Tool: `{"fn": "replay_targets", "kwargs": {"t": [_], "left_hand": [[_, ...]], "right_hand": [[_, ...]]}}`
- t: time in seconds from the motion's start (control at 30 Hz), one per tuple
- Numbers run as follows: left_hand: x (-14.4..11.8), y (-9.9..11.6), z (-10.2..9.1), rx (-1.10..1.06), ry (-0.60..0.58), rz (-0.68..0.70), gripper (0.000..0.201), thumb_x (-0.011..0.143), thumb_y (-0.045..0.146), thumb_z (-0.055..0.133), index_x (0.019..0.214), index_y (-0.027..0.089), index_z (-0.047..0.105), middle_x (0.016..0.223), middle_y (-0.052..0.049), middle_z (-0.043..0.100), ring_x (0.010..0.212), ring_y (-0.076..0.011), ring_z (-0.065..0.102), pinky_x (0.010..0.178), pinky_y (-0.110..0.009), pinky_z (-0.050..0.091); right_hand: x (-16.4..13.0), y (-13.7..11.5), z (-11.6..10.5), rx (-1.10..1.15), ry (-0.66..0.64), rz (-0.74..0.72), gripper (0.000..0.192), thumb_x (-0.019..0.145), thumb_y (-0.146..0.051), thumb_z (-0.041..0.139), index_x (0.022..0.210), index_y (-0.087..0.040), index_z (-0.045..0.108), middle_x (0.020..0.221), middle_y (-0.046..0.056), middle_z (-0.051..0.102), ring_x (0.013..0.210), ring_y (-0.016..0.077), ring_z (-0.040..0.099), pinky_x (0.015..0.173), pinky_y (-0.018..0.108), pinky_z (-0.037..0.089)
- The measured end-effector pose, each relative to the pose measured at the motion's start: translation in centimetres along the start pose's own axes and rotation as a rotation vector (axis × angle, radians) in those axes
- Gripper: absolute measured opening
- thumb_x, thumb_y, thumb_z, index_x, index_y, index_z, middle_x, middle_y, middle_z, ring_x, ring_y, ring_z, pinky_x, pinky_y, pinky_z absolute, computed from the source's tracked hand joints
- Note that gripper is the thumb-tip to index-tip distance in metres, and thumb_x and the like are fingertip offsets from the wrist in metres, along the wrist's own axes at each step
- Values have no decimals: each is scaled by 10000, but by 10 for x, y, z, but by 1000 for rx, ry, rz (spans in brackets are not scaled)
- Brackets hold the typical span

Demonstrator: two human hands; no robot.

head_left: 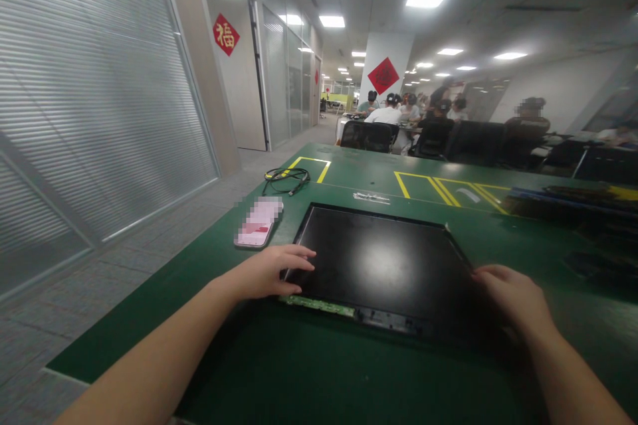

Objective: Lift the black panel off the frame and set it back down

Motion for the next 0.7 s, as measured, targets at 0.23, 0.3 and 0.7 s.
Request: {"fn": "replay_targets", "kwargs": {"t": [0.23, 0.3, 0.7], "left_hand": [[0, 0, -2, 77, 8, -57, 458, 777, 296, 841, 1232, 292, 784, 1465, -97, 665, 1334, -322, 626, 1134, -436, 473], [1, -5, -2, 153, 43, -109, 454, 824, 369, 802, 1265, 265, 766, 1488, -125, 639, 1359, -342, 598, 1146, -476, 464], [7, -33, -3, 378, 221, -343, 483, 942, 157, 426, 1329, 78, 703, 1444, -236, 639, 1365, -361, 581, 1166, -531, 452]], "right_hand": [[3, 4, 2, 0, 10, 1, 240, 729, -411, 578, 753, -255, 760, 849, 99, 772, 855, 314, 676, 733, 402, 482], [4, 4, 2, 10, 28, -18, 245, 715, -419, 576, 740, -259, 760, 828, 94, 771, 832, 310, 674, 718, 399, 482], [6, 3, 6, -10, 33, -74, 287, 706, -437, 563, 765, -260, 781, 849, 95, 777, 848, 316, 681, 740, 406, 489]]}}
Point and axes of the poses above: each hand's wrist, its own x-axis towards the middle knuckle, its own z-axis out of the palm, y = z × x, the point moved 8 cm from there along x, towards the middle knuckle
